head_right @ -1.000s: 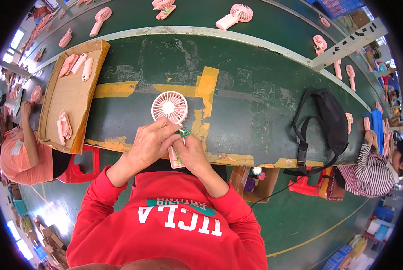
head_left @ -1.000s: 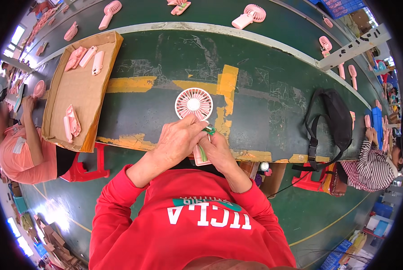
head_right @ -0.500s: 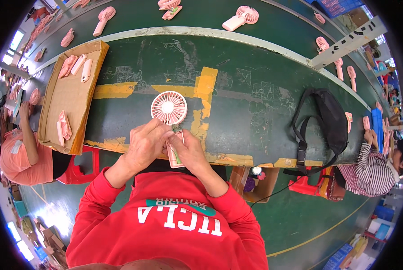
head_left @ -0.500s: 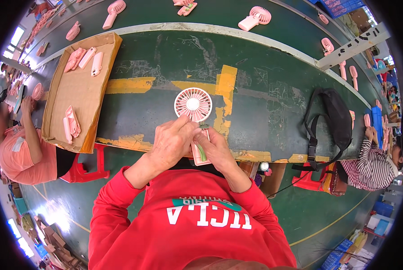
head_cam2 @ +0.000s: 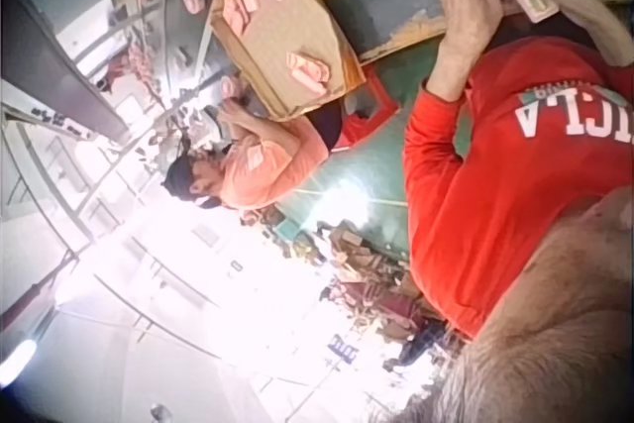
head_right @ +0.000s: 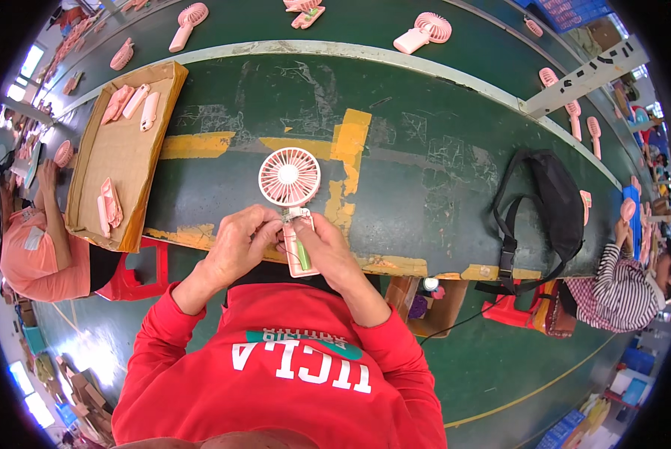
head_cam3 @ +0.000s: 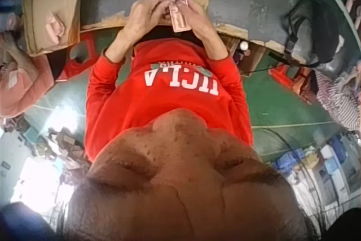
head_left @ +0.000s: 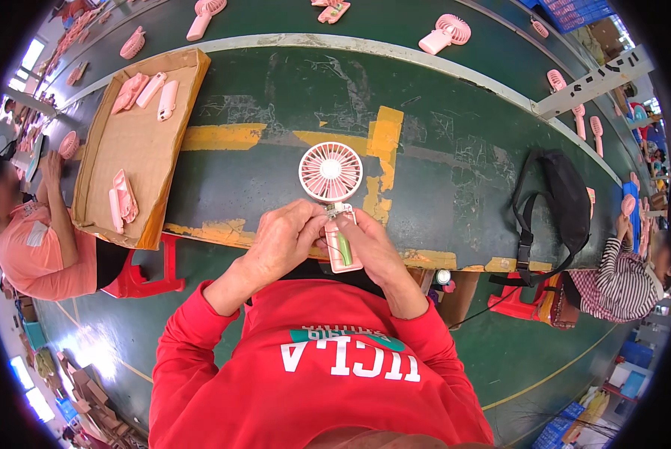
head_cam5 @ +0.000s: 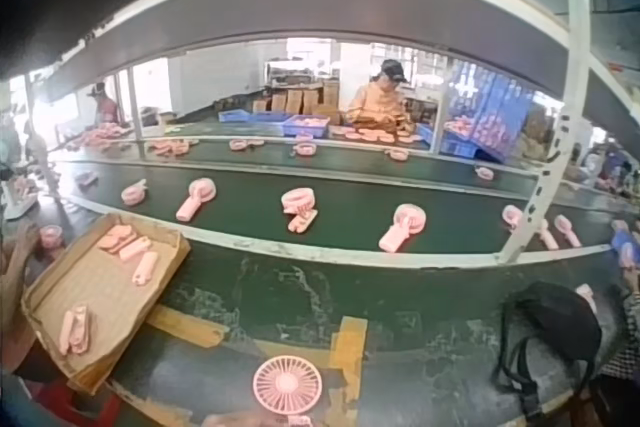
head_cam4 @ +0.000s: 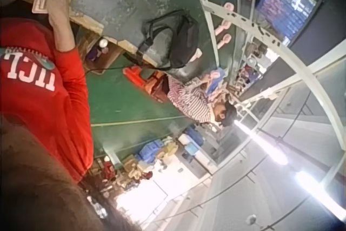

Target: The person assembles handheld fans by fitting electronic components and fan heads into handle housings, snapping on the casing covers, testing the fans by hand, and placing the assembled units onto the conveyor belt.

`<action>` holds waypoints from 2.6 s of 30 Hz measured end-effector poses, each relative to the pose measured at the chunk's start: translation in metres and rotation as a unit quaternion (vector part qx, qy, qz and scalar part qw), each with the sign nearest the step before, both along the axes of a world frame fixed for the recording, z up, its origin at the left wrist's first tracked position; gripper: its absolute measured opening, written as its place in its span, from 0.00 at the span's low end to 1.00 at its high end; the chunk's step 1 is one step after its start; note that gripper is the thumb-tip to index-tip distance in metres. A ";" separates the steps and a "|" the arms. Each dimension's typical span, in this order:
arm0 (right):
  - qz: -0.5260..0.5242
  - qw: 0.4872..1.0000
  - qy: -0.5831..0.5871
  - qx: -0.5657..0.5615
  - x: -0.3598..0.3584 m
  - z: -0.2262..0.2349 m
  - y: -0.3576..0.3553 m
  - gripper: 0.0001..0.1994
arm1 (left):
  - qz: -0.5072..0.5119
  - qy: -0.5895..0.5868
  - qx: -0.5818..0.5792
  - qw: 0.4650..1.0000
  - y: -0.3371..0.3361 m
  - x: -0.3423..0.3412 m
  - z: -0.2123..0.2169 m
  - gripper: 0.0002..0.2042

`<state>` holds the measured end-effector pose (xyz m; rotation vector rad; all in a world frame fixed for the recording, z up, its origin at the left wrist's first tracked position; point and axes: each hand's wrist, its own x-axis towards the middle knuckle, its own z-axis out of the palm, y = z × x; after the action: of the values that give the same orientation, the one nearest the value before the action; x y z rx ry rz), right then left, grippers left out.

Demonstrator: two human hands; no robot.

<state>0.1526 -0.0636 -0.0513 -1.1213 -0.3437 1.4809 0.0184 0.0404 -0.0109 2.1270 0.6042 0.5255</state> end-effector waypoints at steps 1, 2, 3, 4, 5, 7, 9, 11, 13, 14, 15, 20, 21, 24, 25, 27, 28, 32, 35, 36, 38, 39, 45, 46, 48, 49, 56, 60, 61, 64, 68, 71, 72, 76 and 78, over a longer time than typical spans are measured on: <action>0.001 1.000 0.001 0.000 0.001 0.005 -0.001 0.11 | 0.001 0.012 0.011 1.000 0.000 -0.002 -0.002 0.03; -0.023 0.998 0.053 -0.002 0.002 0.013 -0.002 0.13 | 0.001 0.023 0.021 1.000 -0.001 -0.003 -0.004 0.03; -0.047 0.993 0.106 -0.004 0.002 0.016 -0.003 0.15 | 0.002 0.024 0.020 1.000 -0.002 -0.004 -0.006 0.03; -0.046 0.993 0.106 -0.004 0.003 0.015 -0.004 0.15 | 0.006 0.018 0.030 0.999 -0.002 -0.005 -0.008 0.02; -0.038 0.994 0.099 0.008 0.005 0.013 -0.004 0.17 | 0.008 0.013 0.040 0.999 -0.003 -0.004 -0.009 0.02; -0.031 0.995 0.091 0.020 0.006 0.008 -0.004 0.19 | 0.006 0.009 0.026 1.000 -0.004 -0.003 -0.009 0.02; -0.024 0.996 0.082 -0.017 0.008 0.002 -0.002 0.21 | 0.007 0.007 0.013 1.000 -0.004 -0.002 -0.011 0.02; -0.021 0.997 0.070 -0.012 0.008 -0.003 -0.003 0.20 | 0.003 0.015 0.034 0.999 -0.005 -0.002 -0.016 0.03; -0.019 0.998 0.057 -0.008 0.007 -0.004 -0.003 0.20 | 0.004 0.015 0.048 0.999 -0.005 -0.002 -0.016 0.03; -0.025 0.998 0.063 -0.008 0.005 -0.003 -0.003 0.19 | 0.006 0.015 0.062 0.998 -0.005 -0.002 -0.016 0.03; -0.031 0.997 0.068 -0.008 0.005 -0.003 -0.003 0.18 | 0.006 0.015 0.062 0.998 -0.005 -0.002 -0.016 0.03; -0.031 0.998 0.062 0.000 0.005 -0.006 -0.004 0.16 | 0.004 0.037 0.123 0.992 -0.006 0.000 -0.018 0.03; -0.026 0.998 0.064 0.005 0.005 -0.007 -0.004 0.16 | 0.004 0.037 0.123 0.992 -0.006 0.000 -0.018 0.03; -0.024 0.998 0.060 0.005 0.005 -0.003 -0.004 0.15 | 0.001 0.040 0.130 0.991 -0.006 0.000 -0.018 0.04; -0.024 0.998 0.060 0.004 0.004 -0.001 -0.004 0.15 | -0.001 0.051 0.141 0.989 -0.006 0.000 -0.018 0.04; -0.019 0.999 0.036 0.001 0.004 0.001 -0.004 0.15 | -0.002 0.061 0.151 0.987 -0.007 -0.001 -0.017 0.04; -0.019 0.999 0.035 0.000 0.004 0.001 -0.004 0.15 | -0.004 0.060 0.151 0.987 -0.007 -0.001 -0.016 0.04; -0.022 1.000 0.010 -0.001 0.003 0.001 -0.002 0.18 | 0.016 0.023 0.129 0.991 -0.009 -0.001 -0.017 0.05; -0.011 1.000 0.020 -0.008 0.005 0.002 -0.003 0.17 | -0.017 0.007 0.146 0.989 -0.009 0.002 -0.010 0.10; 0.001 0.999 0.030 -0.009 0.006 0.001 -0.003 0.16 | -0.017 0.006 0.146 0.989 -0.008 0.002 -0.010 0.10; 0.022 0.999 0.009 0.025 0.008 0.001 -0.005 0.16 | -0.045 -0.003 0.163 0.986 -0.007 0.000 -0.012 0.16; 0.043 0.997 -0.011 0.059 0.008 0.000 -0.006 0.15 | -0.046 -0.004 0.162 0.986 -0.006 -0.001 -0.012 0.16; 0.052 0.995 -0.064 0.057 0.005 -0.012 -0.008 0.16 | -0.102 0.042 0.203 0.973 -0.007 0.000 -0.008 0.18; 0.052 0.995 -0.063 0.057 0.004 -0.012 -0.008 0.16 | -0.102 0.054 0.199 0.973 -0.008 0.000 -0.006 0.18; 0.043 0.994 -0.084 0.056 0.003 -0.012 -0.008 0.17 | -0.102 0.067 0.194 0.973 -0.009 0.002 -0.003 0.17; 0.043 0.994 -0.083 0.054 0.003 -0.012 -0.008 0.17 | -0.109 0.075 0.201 0.971 -0.009 0.004 -0.002 0.17; 0.043 0.987 -0.147 0.049 0.002 -0.018 -0.009 0.17 | -0.146 0.087 0.192 0.967 -0.003 0.011 0.004 0.13; 0.032 0.991 -0.119 0.056 0.002 -0.012 -0.007 0.17 | -0.146 0.081 0.187 0.968 -0.001 0.011 0.000 0.13; 0.033 0.990 -0.121 0.059 0.003 -0.011 -0.007 0.17 | -0.144 0.068 0.182 0.970 -0.001 0.010 -0.002 0.14; 0.048 0.994 -0.070 0.070 0.005 -0.006 -0.004 0.17 | -0.119 0.049 0.163 0.978 -0.002 0.010 0.001 0.15; 0.031 0.999 -0.036 0.013 0.006 -0.001 0.002 0.14 | -0.058 0.001 0.143 0.988 -0.007 0.010 0.001 0.16; 0.009 0.999 -0.032 -0.007 0.006 -0.008 0.003 0.14 | -0.058 -0.035 0.130 0.989 0.000 0.000 -0.013 0.15; 0.003 1.000 -0.016 0.000 0.006 -0.010 0.003 0.13 | -0.058 -0.035 0.131 0.989 0.000 -0.004 -0.015 0.15; -0.032 0.999 0.020 0.025 0.003 -0.013 0.004 0.13 | -0.033 -0.065 0.194 0.978 -0.009 -0.015 -0.026 0.12; -0.046 0.998 0.014 0.027 0.001 -0.012 0.005 0.13 | -0.028 -0.069 0.209 0.975 -0.011 -0.014 -0.031 0.11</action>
<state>0.1532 -0.0589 -0.0631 -1.0583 -0.3068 1.3964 0.0048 0.0291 -0.0421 2.4648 0.3766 0.8197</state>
